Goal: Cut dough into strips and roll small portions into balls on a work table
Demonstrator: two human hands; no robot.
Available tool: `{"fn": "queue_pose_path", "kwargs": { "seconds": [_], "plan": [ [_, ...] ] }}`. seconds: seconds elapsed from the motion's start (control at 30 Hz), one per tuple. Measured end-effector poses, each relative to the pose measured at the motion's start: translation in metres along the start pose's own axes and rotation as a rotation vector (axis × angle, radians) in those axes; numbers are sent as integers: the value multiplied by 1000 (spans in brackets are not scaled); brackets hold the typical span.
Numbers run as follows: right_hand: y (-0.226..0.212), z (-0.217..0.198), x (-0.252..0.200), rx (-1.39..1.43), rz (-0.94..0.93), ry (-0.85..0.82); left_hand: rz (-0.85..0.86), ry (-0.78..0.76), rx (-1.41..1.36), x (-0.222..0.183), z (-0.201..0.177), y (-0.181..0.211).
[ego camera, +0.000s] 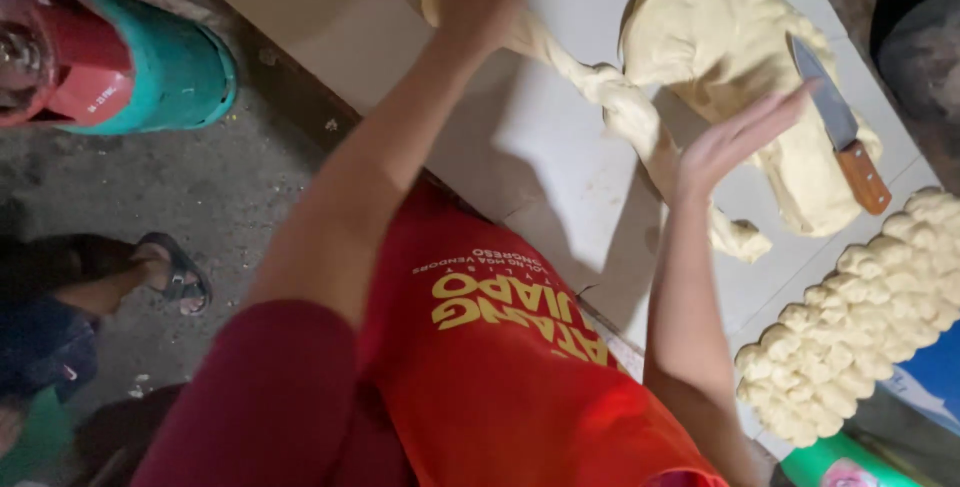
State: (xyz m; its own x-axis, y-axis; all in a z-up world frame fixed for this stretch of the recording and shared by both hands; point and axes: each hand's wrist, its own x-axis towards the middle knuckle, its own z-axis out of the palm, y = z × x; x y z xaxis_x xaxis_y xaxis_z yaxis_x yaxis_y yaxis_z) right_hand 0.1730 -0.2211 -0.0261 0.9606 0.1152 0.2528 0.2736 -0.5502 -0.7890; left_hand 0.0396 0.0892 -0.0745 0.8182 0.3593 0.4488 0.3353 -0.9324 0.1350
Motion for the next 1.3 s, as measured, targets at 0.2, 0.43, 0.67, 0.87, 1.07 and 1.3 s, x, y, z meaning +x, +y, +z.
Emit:
{"fn": "queue_pose_path", "kwargs": {
  "seconds": [0.2, 0.43, 0.67, 0.87, 1.07, 1.3],
  "plan": [
    [-81, 32, -45, -1303, -62, -169, 22, -121, -131, -43, -70, 49],
    [-91, -26, -157, 304, -172, -1174, -146, -322, -435, -90, -124, 81],
    [188, -155, -53, -936, -205, 352, 420, -399, -560, -100, -74, 151],
    [68, -203, -52, 154, 380, -80, 136, -737, -828, -36, -105, 132],
    [103, -237, -46, 430, 675, 293, 64, -932, -805, 16, -148, 81],
    [84, -118, -78, 263, 160, 217, 490, -335, -597, -17, -62, 187]
  ]
}}
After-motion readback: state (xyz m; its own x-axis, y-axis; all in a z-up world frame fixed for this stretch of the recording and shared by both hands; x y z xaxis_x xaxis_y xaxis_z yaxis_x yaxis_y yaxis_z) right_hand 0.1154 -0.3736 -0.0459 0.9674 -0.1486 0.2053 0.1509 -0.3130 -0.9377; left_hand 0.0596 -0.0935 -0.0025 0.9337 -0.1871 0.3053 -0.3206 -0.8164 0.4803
